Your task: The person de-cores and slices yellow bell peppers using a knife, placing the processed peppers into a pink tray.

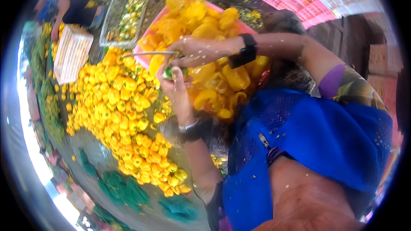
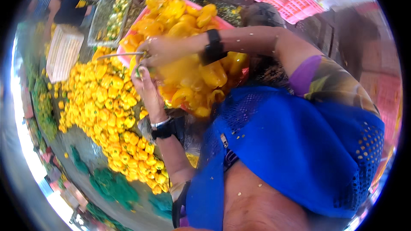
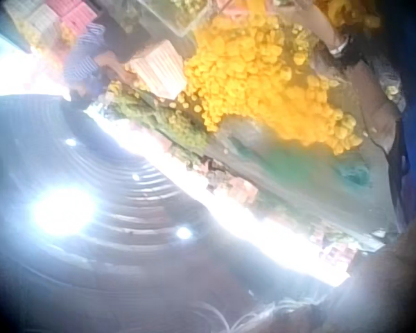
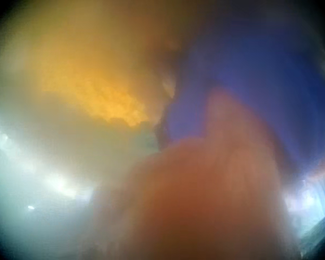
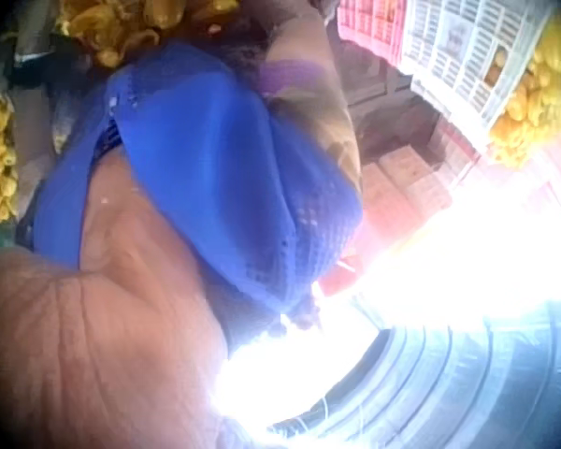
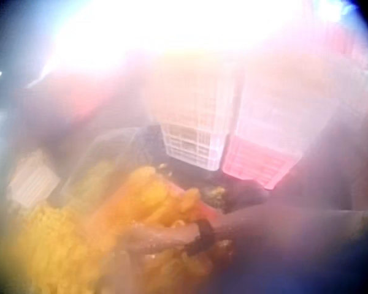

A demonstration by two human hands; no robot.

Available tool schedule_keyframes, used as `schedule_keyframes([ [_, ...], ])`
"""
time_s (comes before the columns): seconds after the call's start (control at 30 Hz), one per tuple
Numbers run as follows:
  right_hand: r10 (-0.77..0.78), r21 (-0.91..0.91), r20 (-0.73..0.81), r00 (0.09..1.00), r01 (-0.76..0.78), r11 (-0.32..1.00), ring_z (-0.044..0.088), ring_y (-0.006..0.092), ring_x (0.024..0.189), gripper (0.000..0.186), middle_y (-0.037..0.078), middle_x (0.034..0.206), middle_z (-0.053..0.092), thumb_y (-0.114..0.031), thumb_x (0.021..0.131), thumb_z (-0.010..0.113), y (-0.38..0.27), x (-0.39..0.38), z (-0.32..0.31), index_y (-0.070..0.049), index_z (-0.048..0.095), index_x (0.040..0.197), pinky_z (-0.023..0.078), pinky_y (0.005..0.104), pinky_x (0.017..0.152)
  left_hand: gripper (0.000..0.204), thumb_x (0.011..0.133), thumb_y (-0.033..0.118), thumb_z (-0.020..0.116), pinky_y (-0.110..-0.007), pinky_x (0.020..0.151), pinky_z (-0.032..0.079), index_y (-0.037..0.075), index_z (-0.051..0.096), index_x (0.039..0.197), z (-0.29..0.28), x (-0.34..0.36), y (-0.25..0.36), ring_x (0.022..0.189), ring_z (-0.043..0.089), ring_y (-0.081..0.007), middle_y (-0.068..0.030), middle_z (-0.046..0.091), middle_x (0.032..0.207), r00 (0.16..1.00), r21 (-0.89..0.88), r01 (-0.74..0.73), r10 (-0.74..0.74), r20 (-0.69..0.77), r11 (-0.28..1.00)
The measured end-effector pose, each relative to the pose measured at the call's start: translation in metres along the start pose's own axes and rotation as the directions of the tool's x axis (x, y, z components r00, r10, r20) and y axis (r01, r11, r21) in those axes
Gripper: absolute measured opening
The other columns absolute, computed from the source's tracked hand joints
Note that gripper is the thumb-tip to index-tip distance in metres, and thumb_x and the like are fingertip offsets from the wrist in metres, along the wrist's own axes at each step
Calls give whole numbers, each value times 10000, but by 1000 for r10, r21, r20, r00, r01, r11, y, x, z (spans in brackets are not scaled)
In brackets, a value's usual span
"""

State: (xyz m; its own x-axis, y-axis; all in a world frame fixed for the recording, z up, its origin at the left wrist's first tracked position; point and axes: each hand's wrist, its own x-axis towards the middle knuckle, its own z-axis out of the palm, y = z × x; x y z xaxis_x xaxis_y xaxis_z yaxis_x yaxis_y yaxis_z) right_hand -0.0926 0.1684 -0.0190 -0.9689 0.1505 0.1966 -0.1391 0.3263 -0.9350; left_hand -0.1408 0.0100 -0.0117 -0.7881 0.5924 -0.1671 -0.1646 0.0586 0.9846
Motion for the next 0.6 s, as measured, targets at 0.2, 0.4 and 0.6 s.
schedule_keyframes([
  [0.2,95,138,-7,995,-93,986,606,163,593,257,75,714,635,-245,860,596,-22,0,1,-45,657,1009,484,286,531,321,966,246,448,-285,684,470,2,542,1152,7,4,18,805,588,-167,-65,602,956,993,400,-98,117,-22,911],
  [0.4,303,588,201,932,-362,723,389,18,387,273,-38,560,468,-264,906,552,-48,-2,-9,-46,626,1053,297,173,319,441,952,337,406,-201,508,314,3,528,1213,4,5,26,598,447,-80,-17,584,799,975,126,-212,200,101,969],
  [0.6,231,379,-50,972,-195,905,434,12,499,301,-29,683,536,-271,918,562,-15,7,-42,-36,589,1104,318,153,415,330,940,392,492,-160,373,323,70,563,952,0,35,68,467,469,-57,2,554,688,973,-464,-86,-27,-230,882],
])
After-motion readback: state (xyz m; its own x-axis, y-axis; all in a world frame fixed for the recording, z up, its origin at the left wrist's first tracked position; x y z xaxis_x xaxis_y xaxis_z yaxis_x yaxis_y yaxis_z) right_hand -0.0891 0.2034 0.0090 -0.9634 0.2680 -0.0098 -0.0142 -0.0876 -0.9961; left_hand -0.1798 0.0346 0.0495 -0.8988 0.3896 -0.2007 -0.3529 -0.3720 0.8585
